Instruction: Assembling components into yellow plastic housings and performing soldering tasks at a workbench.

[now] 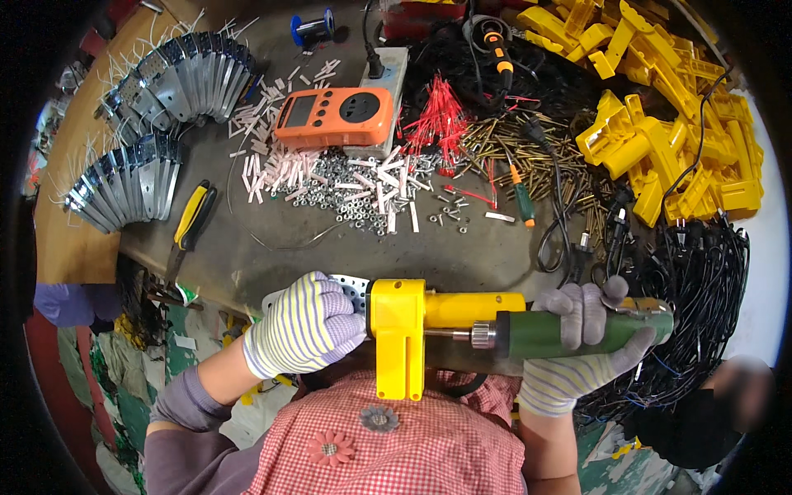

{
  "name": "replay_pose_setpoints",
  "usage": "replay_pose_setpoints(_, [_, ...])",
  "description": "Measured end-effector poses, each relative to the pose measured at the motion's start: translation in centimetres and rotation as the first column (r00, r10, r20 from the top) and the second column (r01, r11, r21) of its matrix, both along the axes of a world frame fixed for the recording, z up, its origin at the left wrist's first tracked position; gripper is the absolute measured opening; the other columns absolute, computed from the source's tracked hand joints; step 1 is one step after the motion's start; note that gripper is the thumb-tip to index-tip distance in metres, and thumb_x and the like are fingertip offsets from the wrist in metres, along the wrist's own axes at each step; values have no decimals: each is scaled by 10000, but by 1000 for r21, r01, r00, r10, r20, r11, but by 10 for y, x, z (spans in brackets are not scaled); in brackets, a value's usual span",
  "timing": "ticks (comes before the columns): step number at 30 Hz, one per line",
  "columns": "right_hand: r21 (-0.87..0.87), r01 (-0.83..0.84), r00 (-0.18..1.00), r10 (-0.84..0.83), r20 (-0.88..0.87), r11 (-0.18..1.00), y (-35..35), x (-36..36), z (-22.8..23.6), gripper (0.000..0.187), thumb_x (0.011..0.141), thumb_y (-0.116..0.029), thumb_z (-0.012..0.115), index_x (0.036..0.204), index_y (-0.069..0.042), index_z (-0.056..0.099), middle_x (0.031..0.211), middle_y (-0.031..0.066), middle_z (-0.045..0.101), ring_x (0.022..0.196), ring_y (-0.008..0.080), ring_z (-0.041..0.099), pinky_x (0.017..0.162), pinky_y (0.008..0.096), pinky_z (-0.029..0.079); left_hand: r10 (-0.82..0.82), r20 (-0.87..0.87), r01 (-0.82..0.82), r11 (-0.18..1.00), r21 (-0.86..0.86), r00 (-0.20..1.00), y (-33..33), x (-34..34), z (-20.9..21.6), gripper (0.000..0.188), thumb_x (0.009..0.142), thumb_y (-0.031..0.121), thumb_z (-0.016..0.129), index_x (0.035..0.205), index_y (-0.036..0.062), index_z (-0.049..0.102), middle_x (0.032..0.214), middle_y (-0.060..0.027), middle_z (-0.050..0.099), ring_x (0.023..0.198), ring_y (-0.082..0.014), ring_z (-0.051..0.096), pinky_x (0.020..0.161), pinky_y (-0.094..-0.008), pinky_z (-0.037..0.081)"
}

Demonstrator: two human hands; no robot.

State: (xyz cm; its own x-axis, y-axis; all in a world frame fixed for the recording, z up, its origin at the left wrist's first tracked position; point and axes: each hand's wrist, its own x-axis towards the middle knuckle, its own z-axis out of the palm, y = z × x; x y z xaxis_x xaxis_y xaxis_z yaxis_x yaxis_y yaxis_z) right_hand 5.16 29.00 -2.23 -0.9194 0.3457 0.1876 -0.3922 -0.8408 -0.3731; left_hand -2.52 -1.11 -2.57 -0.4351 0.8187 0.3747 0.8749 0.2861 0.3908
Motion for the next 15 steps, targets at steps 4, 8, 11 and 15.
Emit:
replay_pose_setpoints(4, [-38,-64,992,59,-115,997,16,0,24,514,972,-441,636,1209,12,582,598,-67,323,514,66,353,905,307,461,125,257,-170,972,164,958,-3,-15,19,192,816,211,738,915,55,688,788,-103,660,689,-308,650,669,-435,523])
replay_pose_setpoints(8, [10,43,995,-42,-95,999,28,-6,26,503,970,-439,640,1191,9,581,605,-55,316,543,84,369,925,328,462,379,-75,-382,924,-28,922,9,-51,18,193,797,193,780,929,70,712,806,-108,659,766,-303,653,719,-396,530])
replay_pose_setpoints(11, [26,54,996,-52,-74,998,26,-11,15,494,968,-451,642,1180,-8,582,613,-49,320,557,95,369,925,342,463,300,-280,-389,849,-357,912,20,-64,8,168,805,223,737,833,69,674,770,-125,646,745,-313,655,692,-447,519])
replay_pose_setpoints(15, [11,15,996,-14,-86,1000,21,-17,8,449,962,-413,653,1168,-22,572,662,-43,341,613,103,382,945,340,446,205,-427,-419,758,-499,880,41,-68,2,138,829,172,622,779,61,688,710,-125,658,688,-284,678,619,-434,515])
